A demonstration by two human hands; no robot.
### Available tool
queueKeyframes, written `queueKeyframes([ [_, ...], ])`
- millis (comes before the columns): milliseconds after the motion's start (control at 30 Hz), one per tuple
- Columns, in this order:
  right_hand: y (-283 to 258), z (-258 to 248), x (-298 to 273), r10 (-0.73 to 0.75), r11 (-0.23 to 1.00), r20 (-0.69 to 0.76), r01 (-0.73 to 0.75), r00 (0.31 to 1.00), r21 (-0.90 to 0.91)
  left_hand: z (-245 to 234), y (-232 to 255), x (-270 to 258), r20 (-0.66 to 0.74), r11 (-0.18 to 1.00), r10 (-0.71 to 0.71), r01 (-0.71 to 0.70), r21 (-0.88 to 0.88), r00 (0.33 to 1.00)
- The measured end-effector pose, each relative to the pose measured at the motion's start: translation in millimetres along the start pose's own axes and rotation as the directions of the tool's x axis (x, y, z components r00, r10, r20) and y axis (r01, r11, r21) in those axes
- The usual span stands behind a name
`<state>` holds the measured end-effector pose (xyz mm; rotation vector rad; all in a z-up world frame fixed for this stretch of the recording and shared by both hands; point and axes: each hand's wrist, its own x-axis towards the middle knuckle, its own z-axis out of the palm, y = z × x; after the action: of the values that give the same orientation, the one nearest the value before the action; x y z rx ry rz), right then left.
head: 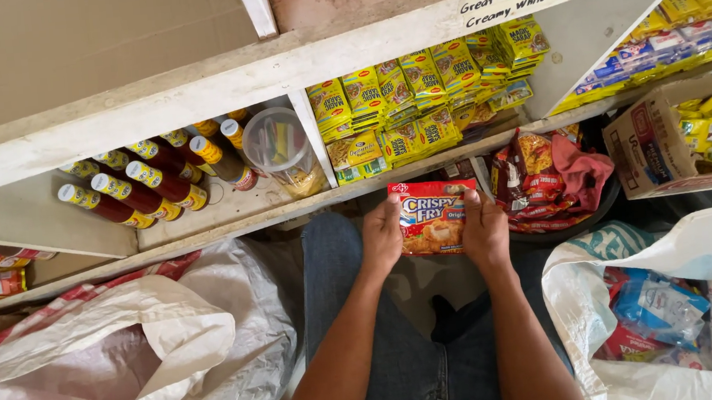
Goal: Restocking and organizing packaged food items on shelves in a store.
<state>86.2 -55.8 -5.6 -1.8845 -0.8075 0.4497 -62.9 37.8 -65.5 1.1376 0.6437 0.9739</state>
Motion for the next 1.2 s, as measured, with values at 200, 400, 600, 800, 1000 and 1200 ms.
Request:
queueKeyframes([
  [200, 11.7, 1.9, 3.8, -0.005, 0.998, -0.042, 0.003, 0.999, -0.058, 5.8, 6.2, 0.5, -0.088, 0.985, 0.026, -0.010, 0.172, 0.996],
  [400, -10.8, 3.4, -2.3, 0.273, 0.930, 0.314, -0.333, 0.909, 0.157, 0.6, 4.5, 0.9, -0.170, 0.996, 0.064, -0.051, 0.077, 0.983],
  [600, -7.2, 11.5, -3.3, 0.135, 0.974, 0.239, -0.173, 0.962, 0.146, 2.0, 12.9, 4.4, -0.243, 0.992, 0.100, -0.079, 0.094, 0.965],
  [800, -6.7, 13.1, -4.2, 0.162, 0.979, 0.175, -0.181, 0.971, 0.097, 7.2, 23.0, 1.6, -0.296, 0.977, 0.135, -0.077, 0.200, 0.945],
  [1000, -17.7, 4.4, -6.7, 0.234, 0.932, 0.225, -0.284, 0.946, 0.224, 5.0, 17.8, 0.9, -0.263, 0.979, 0.143, -0.096, 0.181, 0.954],
  [1200, 15.3, 13.2, -0.5, -0.088, 0.977, -0.001, 0.086, 0.996, 0.194, 8.9, 23.8, -2.7, -0.162, 0.954, 0.193, -0.146, 0.263, 0.968],
])
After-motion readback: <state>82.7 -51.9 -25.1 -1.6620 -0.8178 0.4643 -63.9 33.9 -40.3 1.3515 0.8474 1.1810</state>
